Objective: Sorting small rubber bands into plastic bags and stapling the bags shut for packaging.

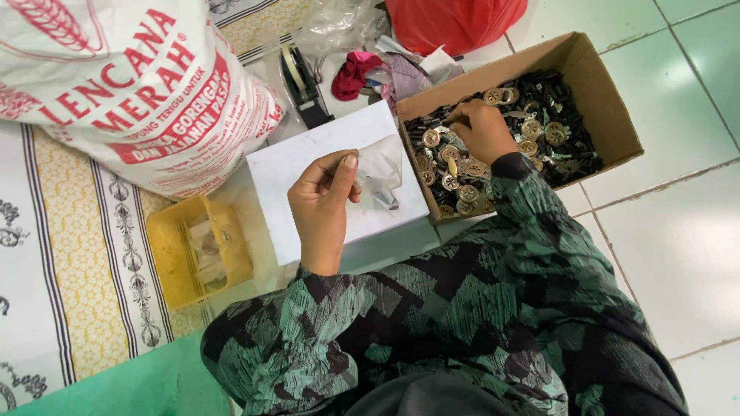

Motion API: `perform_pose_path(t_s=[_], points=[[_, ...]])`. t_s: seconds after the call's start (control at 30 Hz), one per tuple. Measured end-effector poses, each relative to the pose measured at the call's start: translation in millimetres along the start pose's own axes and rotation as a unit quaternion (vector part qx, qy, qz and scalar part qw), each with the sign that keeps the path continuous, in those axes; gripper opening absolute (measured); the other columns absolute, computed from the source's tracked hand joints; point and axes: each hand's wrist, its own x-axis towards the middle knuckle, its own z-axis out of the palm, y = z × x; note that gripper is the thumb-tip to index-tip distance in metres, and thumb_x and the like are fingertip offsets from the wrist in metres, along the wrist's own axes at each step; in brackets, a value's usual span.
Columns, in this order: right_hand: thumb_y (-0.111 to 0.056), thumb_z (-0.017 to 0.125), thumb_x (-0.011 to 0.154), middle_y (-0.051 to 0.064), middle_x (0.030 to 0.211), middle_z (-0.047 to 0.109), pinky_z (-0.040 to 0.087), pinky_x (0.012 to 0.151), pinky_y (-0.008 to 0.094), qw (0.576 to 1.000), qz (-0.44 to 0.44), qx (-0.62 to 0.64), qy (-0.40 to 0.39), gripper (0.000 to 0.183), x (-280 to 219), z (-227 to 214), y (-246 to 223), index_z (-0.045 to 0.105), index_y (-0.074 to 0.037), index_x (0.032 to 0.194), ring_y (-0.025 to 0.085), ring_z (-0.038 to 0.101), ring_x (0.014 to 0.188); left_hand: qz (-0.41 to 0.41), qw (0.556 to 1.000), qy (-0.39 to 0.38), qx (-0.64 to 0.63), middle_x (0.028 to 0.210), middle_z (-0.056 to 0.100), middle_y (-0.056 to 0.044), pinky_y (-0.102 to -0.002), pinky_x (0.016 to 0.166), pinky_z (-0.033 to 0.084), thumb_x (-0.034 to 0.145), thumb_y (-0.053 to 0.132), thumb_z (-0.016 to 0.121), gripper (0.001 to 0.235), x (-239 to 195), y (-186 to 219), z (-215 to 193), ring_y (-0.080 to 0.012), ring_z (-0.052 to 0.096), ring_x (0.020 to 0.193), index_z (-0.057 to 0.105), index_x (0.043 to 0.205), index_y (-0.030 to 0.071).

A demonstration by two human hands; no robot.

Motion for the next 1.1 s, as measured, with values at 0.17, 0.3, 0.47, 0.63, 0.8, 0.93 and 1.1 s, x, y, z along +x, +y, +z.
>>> perform_pose_path(t_s=[0.17, 0.3, 0.47, 0.63, 0.8, 0.93, 1.1], points=[[0.005, 0.07, 0.102, 0.019, 0.092, 0.062, 0.055, 0.07, 0.039, 0.977, -0.177, 0.094, 0.078, 0.01, -18.1, -32.4, -113.2, 0.07, 0.006, 0.112, 0.031, 0.066, 0.081, 0.015, 0.999, 0.039, -0.015, 0.076, 0.063, -0.007, -0.025, 0.057, 0.056, 0.098, 0.017, 0.072, 0.02, -1.7, -15.9, -21.1, -0.0112, 0.063, 0.066, 0.075, 0.108, 0.0], [0.0, 0.08, 0.097, 0.013, 0.096, 0.064, 0.057, 0.075, 0.036, 0.937, -0.32, 0.108, 0.09, 0.013, -38.4, -42.4, -198.2, 0.075, -0.001, 0.109, 0.027, 0.067, 0.083, 0.014, 0.997, 0.06, -0.042, 0.073, 0.064, -0.006, -0.025, 0.054, 0.056, 0.097, 0.015, 0.073, 0.018, -3.0, -30.8, -32.3, -0.011, 0.064, 0.064, 0.076, 0.106, 0.0], [0.0, 0.076, 0.097, 0.011, 0.094, 0.061, 0.055, 0.071, 0.036, 0.885, -0.443, -0.118, 0.08, 0.006, -51.4, -33.8, -254.1, 0.072, -0.002, 0.099, 0.03, 0.066, 0.083, 0.018, 0.995, 0.083, -0.058, 0.072, 0.065, -0.008, -0.024, 0.055, 0.058, 0.097, 0.019, 0.074, 0.02, -2.5, -33.3, -41.5, -0.0116, 0.065, 0.066, 0.076, 0.105, 0.001], [-0.01, 0.077, 0.097, 0.005, 0.087, 0.058, 0.053, 0.071, 0.032, 0.82, -0.494, -0.278, 0.087, 0.014, -45.4, -14.3, -258.7, 0.067, -0.009, 0.088, 0.024, 0.062, 0.083, 0.004, 0.992, 0.092, -0.089, 0.071, 0.066, -0.007, -0.024, 0.054, 0.058, 0.096, 0.02, 0.075, 0.02, -2.1, -35.5, -46.9, -0.0112, 0.065, 0.065, 0.077, 0.105, 0.002], [-0.012, 0.077, 0.098, 0.006, 0.09, 0.07, 0.052, 0.075, 0.035, 0.857, -0.467, -0.211, 0.052, 0.004, -41.7, -4.6, -249.8, 0.076, -0.009, 0.098, 0.026, 0.065, 0.085, 0.003, 0.991, 0.087, -0.1, 0.071, 0.067, -0.009, -0.023, 0.054, 0.058, 0.096, 0.018, 0.073, 0.017, -3.2, -35.6, -55.2, -0.0109, 0.065, 0.066, 0.077, 0.104, 0.003], [-0.038, 0.076, 0.099, 0.002, 0.091, 0.07, 0.043, 0.078, 0.036, 0.854, -0.467, -0.222, 0.054, 0.024, -50.6, -1.4, -250.3, 0.075, -0.014, 0.099, 0.024, 0.061, 0.09, 0.005, 0.991, 0.085, -0.098, 0.072, 0.066, -0.009, -0.023, 0.054, 0.059, 0.096, 0.019, 0.073, 0.017, -4.3, -38.9, -62.8, -0.011, 0.065, 0.066, 0.077, 0.105, 0.004], [-0.034, 0.082, 0.091, -0.009, 0.084, 0.069, 0.036, 0.084, 0.033, 0.828, -0.469, -0.295, 0.087, 0.016, -44.1, 7.4, -239.2, 0.072, -0.022, 0.088, 0.016, 0.056, 0.089, 0.097, 0.994, 0.029, -0.038, 0.103, 0.068, -0.003, -0.026, 0.076, 0.053, 0.101, 0.044, 0.07, 0.04, -6.0, -63.7, -78.4, -0.0106, 0.061, 0.097, 0.068, 0.13, 0.017]])
